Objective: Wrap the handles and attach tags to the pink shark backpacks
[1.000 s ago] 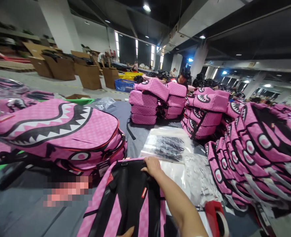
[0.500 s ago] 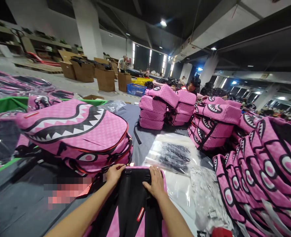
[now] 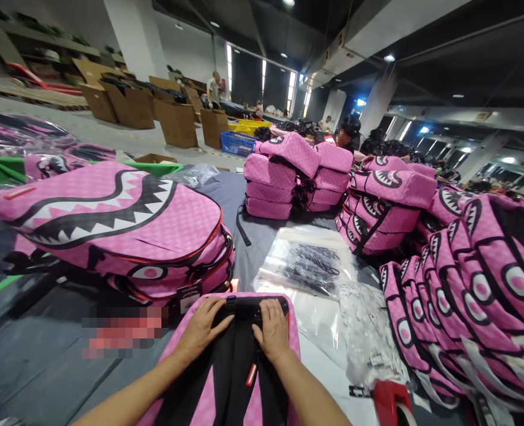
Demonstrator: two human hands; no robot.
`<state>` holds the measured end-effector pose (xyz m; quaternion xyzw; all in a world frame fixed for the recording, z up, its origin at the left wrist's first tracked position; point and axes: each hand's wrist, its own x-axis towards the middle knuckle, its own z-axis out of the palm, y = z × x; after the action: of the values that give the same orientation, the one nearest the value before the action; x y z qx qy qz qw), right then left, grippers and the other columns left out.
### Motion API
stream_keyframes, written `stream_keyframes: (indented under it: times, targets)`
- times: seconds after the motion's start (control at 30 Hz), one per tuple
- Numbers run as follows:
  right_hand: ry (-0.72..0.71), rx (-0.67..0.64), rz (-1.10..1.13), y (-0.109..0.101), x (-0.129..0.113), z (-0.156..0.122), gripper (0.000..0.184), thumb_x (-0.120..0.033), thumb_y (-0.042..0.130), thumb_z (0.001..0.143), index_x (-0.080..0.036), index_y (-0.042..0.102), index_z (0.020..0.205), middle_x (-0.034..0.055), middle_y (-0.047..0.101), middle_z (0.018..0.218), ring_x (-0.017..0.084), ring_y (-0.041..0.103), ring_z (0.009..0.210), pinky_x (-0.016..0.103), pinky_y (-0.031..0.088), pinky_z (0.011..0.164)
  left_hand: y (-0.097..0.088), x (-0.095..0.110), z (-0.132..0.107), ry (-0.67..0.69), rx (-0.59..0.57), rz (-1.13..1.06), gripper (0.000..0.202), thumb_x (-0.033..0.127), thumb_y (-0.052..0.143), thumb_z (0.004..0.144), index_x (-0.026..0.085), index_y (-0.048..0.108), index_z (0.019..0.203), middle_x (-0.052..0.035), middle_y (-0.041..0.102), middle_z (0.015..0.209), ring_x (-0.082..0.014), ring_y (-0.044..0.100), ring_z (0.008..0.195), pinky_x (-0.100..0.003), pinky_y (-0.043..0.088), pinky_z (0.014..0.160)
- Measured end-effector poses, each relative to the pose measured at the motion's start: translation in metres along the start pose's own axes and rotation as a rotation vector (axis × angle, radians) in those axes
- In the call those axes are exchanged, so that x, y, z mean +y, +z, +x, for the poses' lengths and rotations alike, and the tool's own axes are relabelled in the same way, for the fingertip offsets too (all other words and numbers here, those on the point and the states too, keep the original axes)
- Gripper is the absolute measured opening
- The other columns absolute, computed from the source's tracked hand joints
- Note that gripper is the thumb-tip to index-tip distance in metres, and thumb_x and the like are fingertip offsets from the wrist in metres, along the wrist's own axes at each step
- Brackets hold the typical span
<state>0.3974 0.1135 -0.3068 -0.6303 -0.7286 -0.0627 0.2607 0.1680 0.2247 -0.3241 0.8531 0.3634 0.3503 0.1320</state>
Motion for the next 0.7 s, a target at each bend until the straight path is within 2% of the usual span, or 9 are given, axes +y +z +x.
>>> stream_keyframes:
  times: [0.13, 0.23, 0.3, 0.4, 0.47, 0.53, 0.6, 0.63, 0.7]
  targets:
    - [0.009, -0.092, 0.027, -0.003, -0.013, -0.031, 0.064, -0.014, 0.072, 0.082, -0.015, 0.051, 0.143, 0.0177, 0.063, 0.133, 0.031, 0.057, 0.128, 0.057, 0.044, 0.115, 0.012, -0.003, -0.051, 0.033, -0.025, 0.050, 0.035, 0.029, 0.050, 0.094, 0.015, 0.065, 0.122, -0.0169, 0.069, 0.122, -0.0319, 0.064, 0.119, -0.051, 0.054, 0.103]
    - [0.043, -0.201, 0.063, -0.003, -0.018, -0.045, 0.063, -0.011, 0.073, 0.080, -0.013, 0.053, 0.140, 0.0190, 0.062, 0.136, 0.031, 0.057, 0.129, 0.056, 0.043, 0.116, 0.020, -0.006, -0.069, 0.031, -0.082, 0.068, 0.034, 0.023, 0.047, 0.093, 0.015, 0.066, 0.121, -0.0166, 0.071, 0.119, -0.0309, 0.066, 0.115, -0.049, 0.054, 0.101]
    - [0.106, -0.331, 0.078, 0.001, -0.014, -0.039, 0.060, -0.011, 0.073, 0.082, -0.013, 0.054, 0.139, 0.0185, 0.062, 0.138, 0.030, 0.056, 0.131, 0.054, 0.041, 0.117, 0.027, -0.010, -0.063, 0.029, -0.135, 0.072, 0.035, 0.024, 0.049, 0.090, 0.016, 0.067, 0.120, -0.0159, 0.072, 0.117, -0.0306, 0.066, 0.113, -0.048, 0.054, 0.100]
    - [0.224, -0.488, 0.067, 0.014, 0.001, -0.005, 0.050, -0.021, 0.073, 0.087, -0.015, 0.058, 0.134, 0.0162, 0.065, 0.134, 0.030, 0.060, 0.126, 0.049, 0.046, 0.112, 0.041, -0.020, -0.034, -0.001, -0.204, 0.083, 0.033, 0.030, 0.057, 0.083, 0.018, 0.068, 0.113, -0.0135, 0.072, 0.112, -0.0315, 0.066, 0.108, -0.048, 0.053, 0.099]
    - [0.269, -0.525, 0.051, 0.025, 0.015, 0.022, 0.043, -0.033, 0.074, 0.089, -0.017, 0.063, 0.126, 0.0143, 0.070, 0.124, 0.031, 0.065, 0.117, 0.047, 0.052, 0.102, 0.049, -0.024, -0.011, -0.052, -0.227, 0.101, 0.029, 0.035, 0.061, 0.080, 0.018, 0.068, 0.103, -0.0136, 0.071, 0.106, -0.0336, 0.065, 0.104, -0.051, 0.052, 0.098]
    - [0.292, -0.543, 0.044, 0.033, 0.028, 0.042, 0.041, -0.042, 0.076, 0.087, -0.019, 0.066, 0.120, 0.0117, 0.073, 0.116, 0.031, 0.068, 0.110, 0.044, 0.055, 0.095, 0.051, -0.024, 0.004, -0.107, -0.241, 0.113, 0.031, 0.038, 0.062, 0.079, 0.017, 0.068, 0.101, -0.0141, 0.070, 0.105, -0.0353, 0.064, 0.103, -0.054, 0.051, 0.098]
    - [0.313, -0.552, 0.042, 0.038, 0.036, 0.052, 0.046, -0.047, 0.079, 0.083, -0.022, 0.066, 0.118, 0.0098, 0.073, 0.115, 0.030, 0.069, 0.110, 0.042, 0.055, 0.092, 0.044, -0.016, 0.005, -0.146, -0.251, 0.109, 0.042, 0.039, 0.060, 0.081, 0.015, 0.066, 0.114, -0.0154, 0.069, 0.114, -0.0349, 0.064, 0.110, -0.053, 0.051, 0.101]
    - [0.323, -0.551, 0.041, 0.039, 0.038, 0.053, 0.048, -0.049, 0.081, 0.081, -0.022, 0.066, 0.118, 0.0093, 0.073, 0.115, 0.030, 0.069, 0.110, 0.041, 0.055, 0.092, 0.039, -0.008, 0.000, -0.158, -0.252, 0.107, 0.050, 0.040, 0.057, 0.084, 0.014, 0.061, 0.126, -0.0169, 0.066, 0.126, -0.0342, 0.061, 0.119, -0.051, 0.049, 0.104]
    - [0.338, -0.537, 0.034, 0.041, 0.036, 0.051, 0.048, -0.050, 0.082, 0.079, -0.022, 0.066, 0.115, 0.0092, 0.073, 0.112, 0.030, 0.069, 0.108, 0.041, 0.054, 0.091, 0.029, 0.013, -0.018, -0.192, -0.226, 0.111, 0.065, 0.042, 0.051, 0.091, 0.014, 0.043, 0.150, -0.0187, 0.047, 0.154, -0.0331, 0.046, 0.142, -0.051, 0.042, 0.114]
